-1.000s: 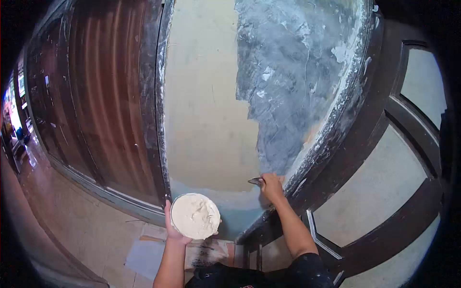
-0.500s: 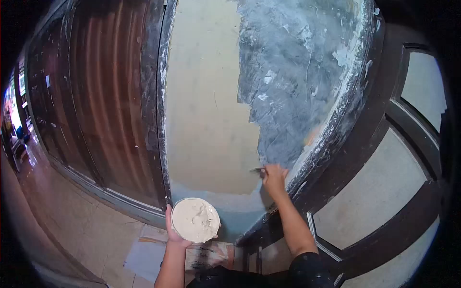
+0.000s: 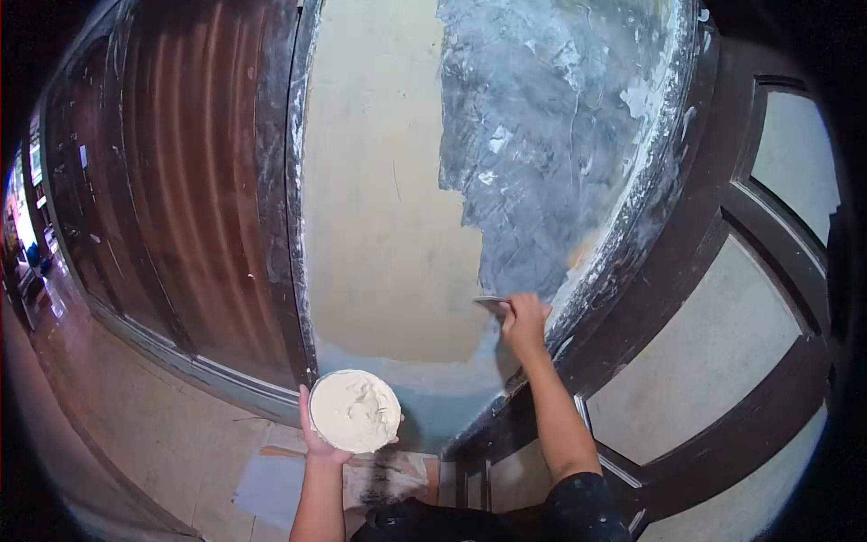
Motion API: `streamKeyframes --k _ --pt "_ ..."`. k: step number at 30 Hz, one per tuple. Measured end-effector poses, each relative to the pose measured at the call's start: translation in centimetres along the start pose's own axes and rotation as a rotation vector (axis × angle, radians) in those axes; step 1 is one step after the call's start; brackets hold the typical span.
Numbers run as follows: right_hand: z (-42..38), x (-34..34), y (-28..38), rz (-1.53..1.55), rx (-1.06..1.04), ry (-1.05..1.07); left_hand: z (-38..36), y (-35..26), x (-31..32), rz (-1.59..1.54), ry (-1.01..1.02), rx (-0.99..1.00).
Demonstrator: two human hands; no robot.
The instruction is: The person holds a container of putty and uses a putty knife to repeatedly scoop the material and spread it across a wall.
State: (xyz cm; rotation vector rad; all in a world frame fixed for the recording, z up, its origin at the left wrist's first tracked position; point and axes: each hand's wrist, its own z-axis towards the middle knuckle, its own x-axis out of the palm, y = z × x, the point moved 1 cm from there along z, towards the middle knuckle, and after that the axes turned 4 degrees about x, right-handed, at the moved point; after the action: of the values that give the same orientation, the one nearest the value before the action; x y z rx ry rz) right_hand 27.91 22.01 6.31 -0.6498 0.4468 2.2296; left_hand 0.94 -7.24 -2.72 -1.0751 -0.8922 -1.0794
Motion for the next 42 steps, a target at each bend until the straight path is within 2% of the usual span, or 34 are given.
streamKeyframes --k 2,3,4,6,10,12,14,16,17,18,20,23,24,26,27,29,33,35,36,39,41,42 --pt "1.0 -1.7 0.4 0.095 0.019 -0.064 0.1 0.0 0.1 -0.067 -0.067 0.008" --pt "-0.4 -0.9 -0.6 0.069 0.038 0.028 0.1 0.0 0.1 -0.039 -0.083 0.017" --pt "-2.9 0.6 -1.3 0.068 0.037 0.026 0.2 0.0 0.1 -0.012 -0.097 0.028" --pt "-7.2 3.6 -2.4 0.043 0.05 0.21 0.1 -0.1 -0.1 0.079 -0.104 0.054" --pt "-6.3 4.8 -3.3 -0.066 0.06 0.249 0.2 -0.3 0.4 -0.029 -0.016 -0.007" --pt "-1.1 1.3 -2.2 -0.023 0.049 0.004 0.3 -0.2 0.6 -0.008 -0.059 -0.007" --pt "1.2 -2.1 -0.9 0.066 0.07 -0.033 0.5 0.1 1.0 -0.047 -0.036 -0.02" --pt "0.9 -2.0 -1.0 0.162 0.089 -0.074 0.3 0.2 1.5 -0.12 -0.136 0.023" --pt "-1.0 -0.5 -1.6 0.213 0.053 -0.007 0.3 0.2 0.3 0.031 -0.083 0.019" --pt "-3.2 0.9 -2.3 0.263 0.017 0.058 0.2 0.2 0.4 0.031 -0.082 0.021" --pt "-8.0 3.8 -2.6 -0.023 0.05 0.35 0.2 0.2 0.8 0.026 -0.047 0.041" --pt "-8.5 6.2 -2.8 -0.027 0.051 0.366 0.1 0.0 0.1 0.081 -0.021 0.03" --pt "-7.2 5.8 -2.7 -0.023 0.052 0.365 0.2 0.0 0.1 0.065 -0.041 0.031" --pt "-1.9 1.8 -1.1 0.038 0.024 0.038 0.1 0.2 0.7 0.087 -0.095 0.049" --pt "-0.7 0.2 -0.4 0.039 0.024 0.042 0.0 0.3 0.5 0.07 -0.142 0.074" --pt "1.1 -2.4 0.3 0.161 0.084 -0.099 0.4 0.2 0.4 0.054 -0.179 0.101" --pt "-5.4 3.0 -2.4 0.257 -0.005 0.026 0.2 0.0 1.1 0.052 -0.026 0.01" --pt "-8.1 4.8 -2.0 0.073 0.045 0.361 0.4 -0.1 2.0 0.019 -0.043 0.005" --pt "-7.4 4.7 -1.9 0.075 0.044 0.358 0.6 -0.2 1.4 0.109 -0.065 0.006" --pt "-1.9 2.5 -1.5 0.035 0.06 0.283 1.1 -0.2 -0.1 0.021 -0.184 0.023" --pt "2.6 -1.5 0.0 0.2 0.006 0.067 1.2 0.1 2.4 0.125 0.043 -0.076" --pt "4.3 -3.9 1.2 0.196 0.006 0.073 1.2 0.3 2.8 0.14 0.026 -0.058"
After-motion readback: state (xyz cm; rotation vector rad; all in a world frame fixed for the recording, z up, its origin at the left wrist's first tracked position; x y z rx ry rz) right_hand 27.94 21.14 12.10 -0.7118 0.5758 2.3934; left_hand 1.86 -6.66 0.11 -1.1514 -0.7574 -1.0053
